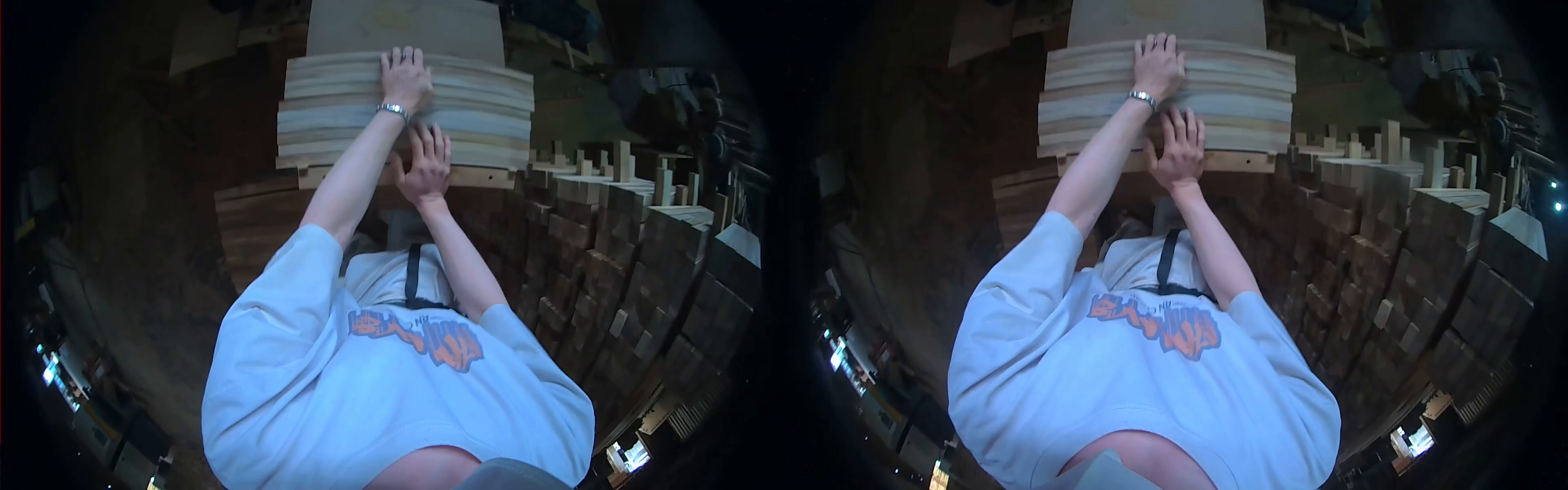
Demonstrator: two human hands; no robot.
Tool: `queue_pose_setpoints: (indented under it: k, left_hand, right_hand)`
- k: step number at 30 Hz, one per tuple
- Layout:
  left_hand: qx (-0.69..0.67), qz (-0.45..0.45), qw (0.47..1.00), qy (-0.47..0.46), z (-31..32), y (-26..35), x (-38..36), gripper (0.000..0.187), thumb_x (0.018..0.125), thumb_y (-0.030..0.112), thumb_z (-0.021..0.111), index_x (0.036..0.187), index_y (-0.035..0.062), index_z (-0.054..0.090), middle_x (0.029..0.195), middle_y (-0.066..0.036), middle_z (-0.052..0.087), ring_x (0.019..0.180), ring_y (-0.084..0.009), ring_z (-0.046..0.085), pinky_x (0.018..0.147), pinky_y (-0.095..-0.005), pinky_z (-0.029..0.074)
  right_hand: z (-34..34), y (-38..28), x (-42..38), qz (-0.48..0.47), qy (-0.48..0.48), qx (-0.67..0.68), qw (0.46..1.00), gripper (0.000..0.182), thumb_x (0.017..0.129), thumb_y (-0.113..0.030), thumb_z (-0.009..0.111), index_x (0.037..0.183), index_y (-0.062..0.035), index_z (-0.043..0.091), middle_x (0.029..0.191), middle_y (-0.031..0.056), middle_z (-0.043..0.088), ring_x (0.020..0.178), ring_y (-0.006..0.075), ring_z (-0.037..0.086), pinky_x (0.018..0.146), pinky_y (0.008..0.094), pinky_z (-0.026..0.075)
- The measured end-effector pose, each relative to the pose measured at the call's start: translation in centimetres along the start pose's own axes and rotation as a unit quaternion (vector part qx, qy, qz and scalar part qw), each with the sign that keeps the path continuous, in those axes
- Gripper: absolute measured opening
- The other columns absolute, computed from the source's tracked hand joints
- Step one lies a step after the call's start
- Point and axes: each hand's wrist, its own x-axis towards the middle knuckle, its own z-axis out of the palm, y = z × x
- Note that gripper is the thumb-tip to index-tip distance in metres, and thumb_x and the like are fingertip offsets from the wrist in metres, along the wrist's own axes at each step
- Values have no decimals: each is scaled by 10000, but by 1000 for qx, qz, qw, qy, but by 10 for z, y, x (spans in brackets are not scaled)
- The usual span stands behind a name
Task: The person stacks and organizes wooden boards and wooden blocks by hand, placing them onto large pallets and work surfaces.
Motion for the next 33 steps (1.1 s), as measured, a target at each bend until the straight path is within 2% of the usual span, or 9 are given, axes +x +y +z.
queue_pose_setpoints:
  k: [4,6,9,17,22,24,33]
  left_hand:
    - [16,4,998,55,4,3,9,513,889,341,572,1302,43,508,1310,-143,524,1294,-321,411,1108,-521,255]
    - [6,-12,1000,6,4,2,13,527,895,338,564,1323,38,492,1344,-140,502,1323,-316,385,1122,-533,237]
    - [14,-16,1000,3,14,-6,42,525,897,338,559,1320,36,491,1356,-133,499,1320,-316,389,1116,-532,246]
    - [54,-25,998,2,60,-48,214,428,927,333,501,1250,55,528,1318,-119,543,1271,-305,453,1079,-539,304]
    - [46,-62,996,-45,96,-72,301,410,944,351,473,1251,85,532,1307,-101,554,1243,-291,482,1059,-559,316]
    - [72,-48,996,-17,106,-77,308,423,944,359,475,1265,90,529,1315,-99,550,1256,-288,476,1055,-561,319]
    - [59,-53,997,3,140,-87,337,458,974,352,418,1329,77,504,1384,-92,503,1290,-298,428,1066,-561,270]
  right_hand:
    - [0,0,13,-10,27,-2,1000,561,803,-441,671,1243,-97,617,1363,117,537,1317,371,438,1113,534,301]
    - [2,5,24,-13,23,-3,1000,555,803,-442,669,1237,-98,619,1361,116,539,1314,371,440,1112,534,302]
    - [10,13,49,-14,5,-3,1000,550,805,-445,664,1227,-95,619,1361,115,538,1312,373,440,1113,531,302]
    - [74,50,206,-16,40,-4,999,550,801,-430,665,1223,-84,604,1362,128,525,1304,388,427,1115,546,289]
    - [116,78,283,-29,43,-10,999,556,732,-381,701,1201,-98,607,1331,124,531,1284,387,430,1118,548,286]
    - [123,84,294,-37,36,-11,999,569,712,-379,704,1197,-98,606,1334,121,517,1290,385,416,1120,553,280]
    - [139,97,320,-38,33,-27,998,556,730,-400,683,1193,-101,612,1332,123,524,1289,375,420,1121,547,279]
